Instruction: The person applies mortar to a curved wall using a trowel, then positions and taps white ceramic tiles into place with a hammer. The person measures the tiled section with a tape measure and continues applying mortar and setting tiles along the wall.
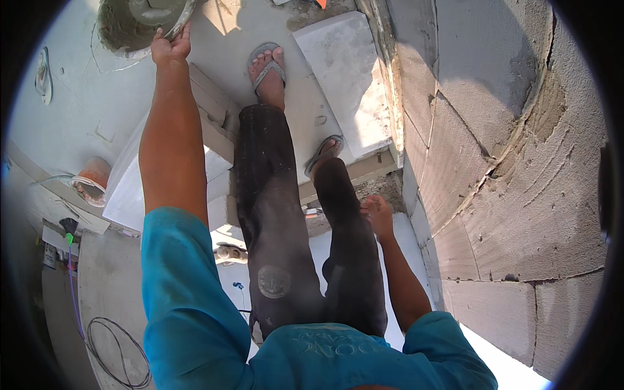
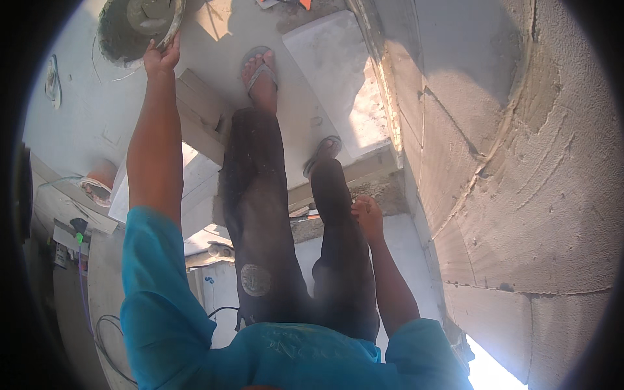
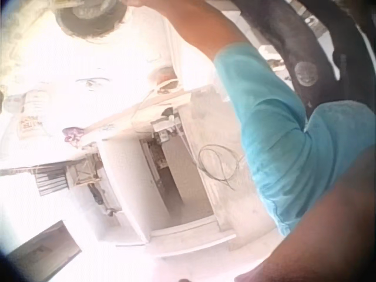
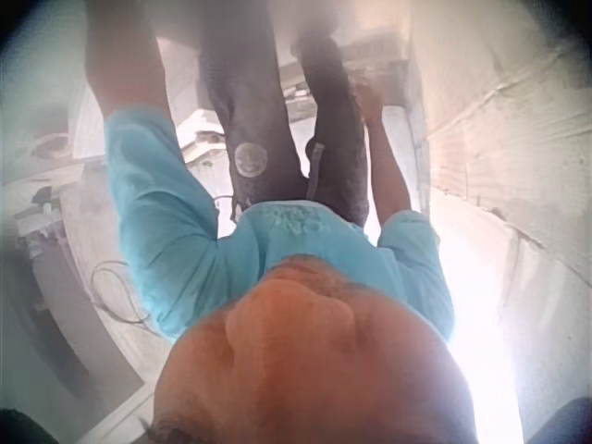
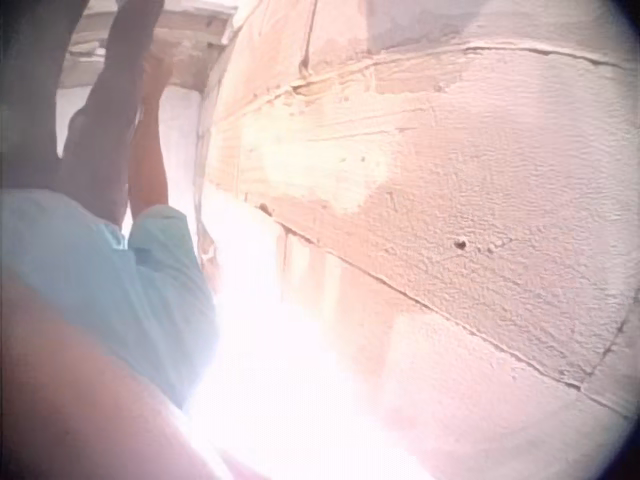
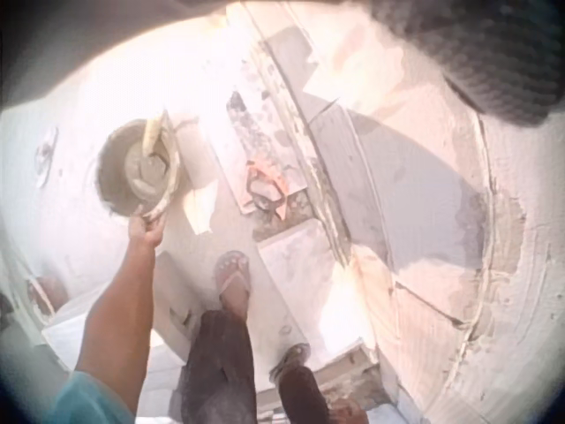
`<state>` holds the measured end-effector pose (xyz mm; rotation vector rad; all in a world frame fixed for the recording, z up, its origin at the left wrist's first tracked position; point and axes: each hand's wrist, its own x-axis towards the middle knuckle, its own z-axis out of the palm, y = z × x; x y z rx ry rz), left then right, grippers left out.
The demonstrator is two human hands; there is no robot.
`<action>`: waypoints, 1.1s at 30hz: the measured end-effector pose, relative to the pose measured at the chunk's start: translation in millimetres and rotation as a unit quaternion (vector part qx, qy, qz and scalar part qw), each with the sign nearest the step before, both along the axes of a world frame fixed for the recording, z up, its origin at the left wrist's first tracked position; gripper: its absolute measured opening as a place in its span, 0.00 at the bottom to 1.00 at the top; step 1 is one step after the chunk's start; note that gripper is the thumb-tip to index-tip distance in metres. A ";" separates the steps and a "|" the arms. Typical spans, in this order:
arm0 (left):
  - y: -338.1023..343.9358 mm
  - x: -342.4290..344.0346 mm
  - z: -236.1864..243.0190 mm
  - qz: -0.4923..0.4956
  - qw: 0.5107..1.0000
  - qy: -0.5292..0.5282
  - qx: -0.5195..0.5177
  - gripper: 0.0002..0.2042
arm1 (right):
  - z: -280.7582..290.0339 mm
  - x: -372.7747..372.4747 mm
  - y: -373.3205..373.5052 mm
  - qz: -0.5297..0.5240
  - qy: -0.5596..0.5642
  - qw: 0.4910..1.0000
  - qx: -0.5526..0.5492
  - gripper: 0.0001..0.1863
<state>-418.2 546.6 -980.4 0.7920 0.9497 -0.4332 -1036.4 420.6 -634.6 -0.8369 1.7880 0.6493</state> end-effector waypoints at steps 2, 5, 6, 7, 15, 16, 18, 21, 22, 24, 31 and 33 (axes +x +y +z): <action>-45.7 -23.9 68.8 -0.085 0.988 0.072 0.108 0.29 | 1.8 2.2 2.9 -0.002 -0.017 0.999 -0.027 0.16; -37.6 -48.9 149.0 -0.233 0.954 0.053 0.183 0.29 | -3.0 15.8 -9.8 0.037 -0.069 0.996 -0.030 0.15; -22.5 -63.7 164.3 -0.315 0.925 -0.029 0.210 0.26 | -5.4 23.8 -19.1 0.057 -0.091 0.993 -0.038 0.15; -2.7 -75.0 189.0 -0.395 0.878 -0.106 0.249 0.25 | -5.5 34.4 -26.5 0.067 -0.110 0.991 -0.040 0.16; 208.9 -219.1 434.1 -0.231 0.777 -0.252 0.529 0.23 | 21.5 65.2 -20.5 0.201 -0.227 0.953 0.003 0.20; 236.7 -246.2 447.5 -0.144 0.776 -0.230 0.569 0.20 | 25.6 71.2 -13.2 0.248 -0.243 0.938 0.006 0.20; 286.4 -301.5 461.2 -0.022 0.769 -0.181 0.613 0.21 | 33.3 80.5 9.4 0.338 -0.273 0.901 0.009 0.22; 324.7 -383.0 464.8 -0.027 0.783 -0.079 0.616 0.25 | 35.8 98.1 61.1 0.549 -0.407 0.700 -0.206 0.23; 332.6 -405.3 459.2 -0.056 0.780 -0.053 0.621 0.29 | 44.7 111.8 83.5 0.582 -0.447 0.619 -0.280 0.24; 351.8 -433.1 440.9 -0.173 0.700 -0.003 0.693 0.36 | 65.5 148.6 126.5 0.632 -0.509 0.531 -0.244 0.27; 408.9 -391.5 400.7 -0.248 0.613 -0.025 0.750 0.55 | 57.3 231.6 256.3 0.708 -0.529 0.401 -0.241 0.30; 425.8 -378.5 387.4 -0.292 0.585 -0.028 0.756 0.56 | 44.5 239.5 270.4 0.731 -0.512 0.397 -0.215 0.29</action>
